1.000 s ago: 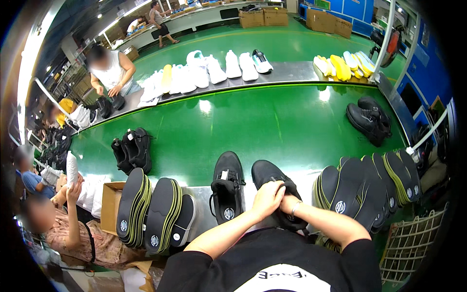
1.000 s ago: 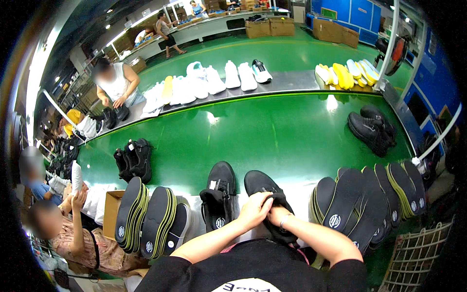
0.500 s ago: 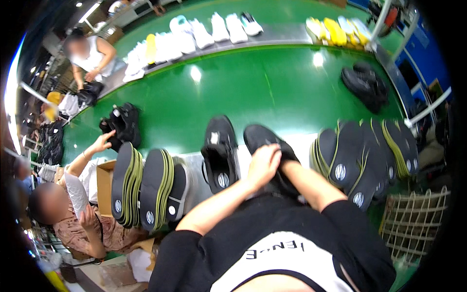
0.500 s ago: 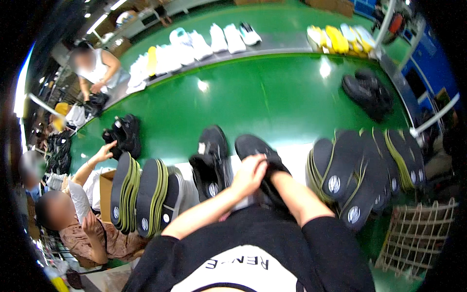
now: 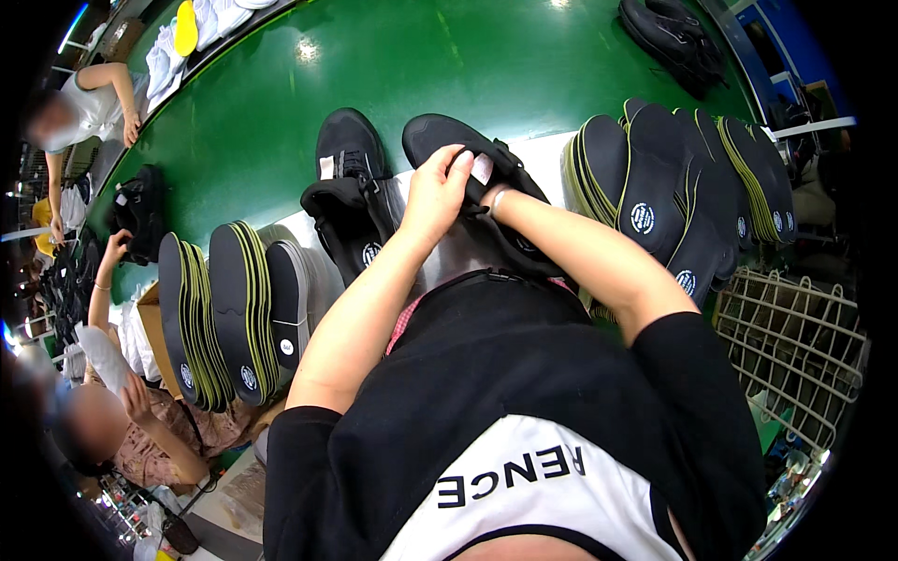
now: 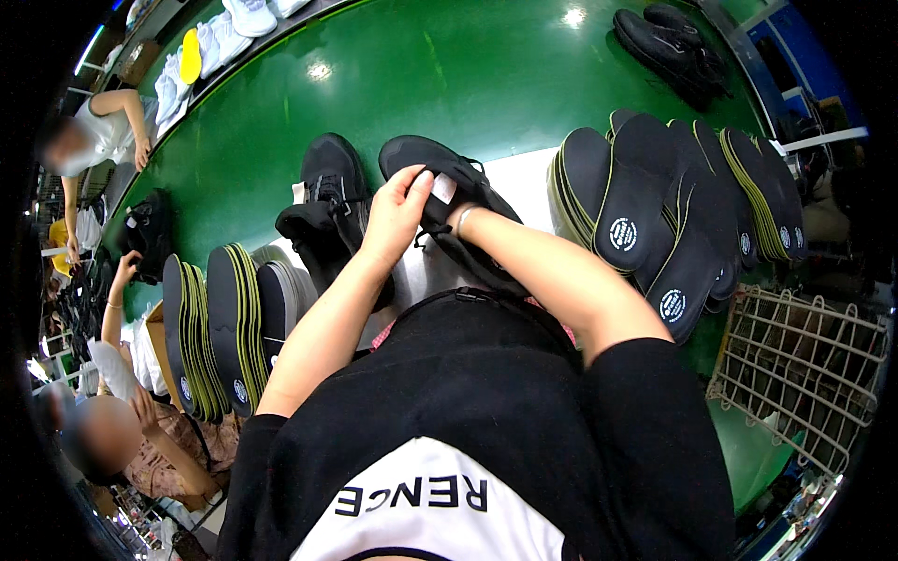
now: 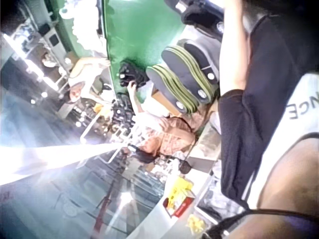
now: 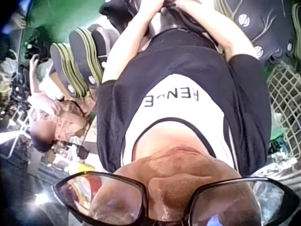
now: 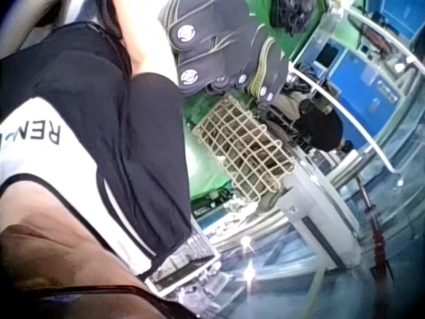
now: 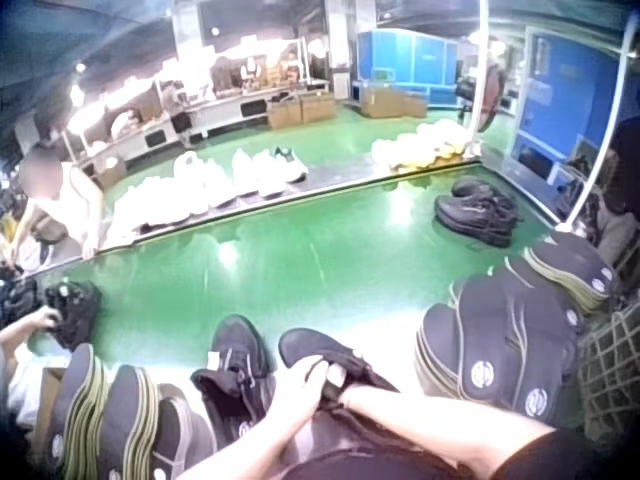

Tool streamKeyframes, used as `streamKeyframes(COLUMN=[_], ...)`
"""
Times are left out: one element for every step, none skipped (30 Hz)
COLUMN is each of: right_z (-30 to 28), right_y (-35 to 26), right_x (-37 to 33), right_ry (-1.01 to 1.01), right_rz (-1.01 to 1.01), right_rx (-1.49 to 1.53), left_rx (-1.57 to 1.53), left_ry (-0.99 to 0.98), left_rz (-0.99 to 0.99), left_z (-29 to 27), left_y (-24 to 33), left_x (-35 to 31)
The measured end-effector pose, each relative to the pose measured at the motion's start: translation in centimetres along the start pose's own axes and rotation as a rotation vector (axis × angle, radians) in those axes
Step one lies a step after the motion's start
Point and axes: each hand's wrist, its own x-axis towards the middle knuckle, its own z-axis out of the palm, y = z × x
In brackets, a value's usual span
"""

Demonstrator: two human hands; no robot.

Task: The person checks tags and insoles of shoes by hand, places them on a conveyor belt, and retrieves more insoles from a cart.

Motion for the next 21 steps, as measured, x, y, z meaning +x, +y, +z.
streamKeyframes(right_z=[0.2,1.1,0.8,-0.4,-0.5,-0.5,-0.6,-1.9,-2.7,-3.1,-2.3,-2.0,-1.8,-1.7,-1.5,-1.5,-1.5,-1.5,-1.5,-1.6,-1.6], right_y=[0.2,0.7,1.3,0.6,0.8,1.0,0.7,-1.7,-2.6,-2.9,-1.6,-1.5,-2.2,-2.6,-2.1,-2.0,-2.0,-2.0,-2.0,-2.1,-2.1], right_x=[-0.6,-1.3,-2.1,-3.4,-4.6,-6.0,-7.5,-8.9,-9.6,-10.2,-10.8,-10.7,-10.1,-9.8,-9.9,-10.0,-10.0,-10.0,-10.0,-10.0,-10.0], right_ry=[-0.015,0.048,-0.084,-0.210,-0.199,-0.184,-0.197,-0.251,-0.363,-0.466,-0.424,-0.504,-0.578,-0.652,-0.615,-0.609,-0.602,-0.596,-0.596,-0.596,-0.596], right_rz=[0.020,0.089,0.168,0.253,0.167,0.082,0.058,0.114,0.116,0.121,-0.010,0.044,0.093,0.142,0.122,0.114,0.106,0.097,0.106,0.114,0.122], right_rx=[0.013,0.119,-0.009,-0.138,0.010,0.157,0.057,-0.033,-0.164,-0.297,-0.459,-0.490,-0.518,-0.547,-0.580,-0.580,-0.580,-0.581,-0.576,-0.571,-0.565], left_rx=[-0.002,-0.004,-0.010,-0.015,-0.038,-0.061,-0.106,-0.138,-0.168,-0.197,-0.272,-0.355,-0.372,-0.389,-0.378,-0.365,-0.353,-0.361,-0.374,-0.388,-0.389], left_ry=[0.001,0.003,-0.015,-0.008,-0.032,-0.056,-0.068,-0.078,-0.101,-0.132,-0.156,-0.179,-0.197,-0.215,-0.206,-0.199,-0.191,-0.188,-0.182,-0.176,-0.188], left_rz=[0.012,0.025,0.007,0.001,-0.035,-0.071,-0.063,-0.088,-0.112,-0.129,-0.178,-0.216,-0.251,-0.286,-0.282,-0.276,-0.270,-0.266,-0.263,-0.260,-0.267], left_z=[0.0,-0.1,-0.2,-0.1,-0.1,0.0,-0.1,-0.5,-0.7,-0.8,-0.8,-0.8,-1.0,-1.1,-1.0,-0.9,-0.9,-0.9,-0.9,-0.8,-0.9], left_y=[-0.4,-0.7,-1.3,-1.3,-0.9,-0.5,-0.3,-0.8,-1.3,-1.5,-1.3,-1.4,-1.6,-1.8,-1.8,-1.7,-1.7,-1.6,-1.7,-1.7,-1.7], left_x=[0.2,0.3,0.4,0.5,0.6,0.7,0.7,0.7,1.1,1.4,1.6,1.8,2.1,2.3,2.1,2.1,2.1,2.1,2.0,2.0,2.1])
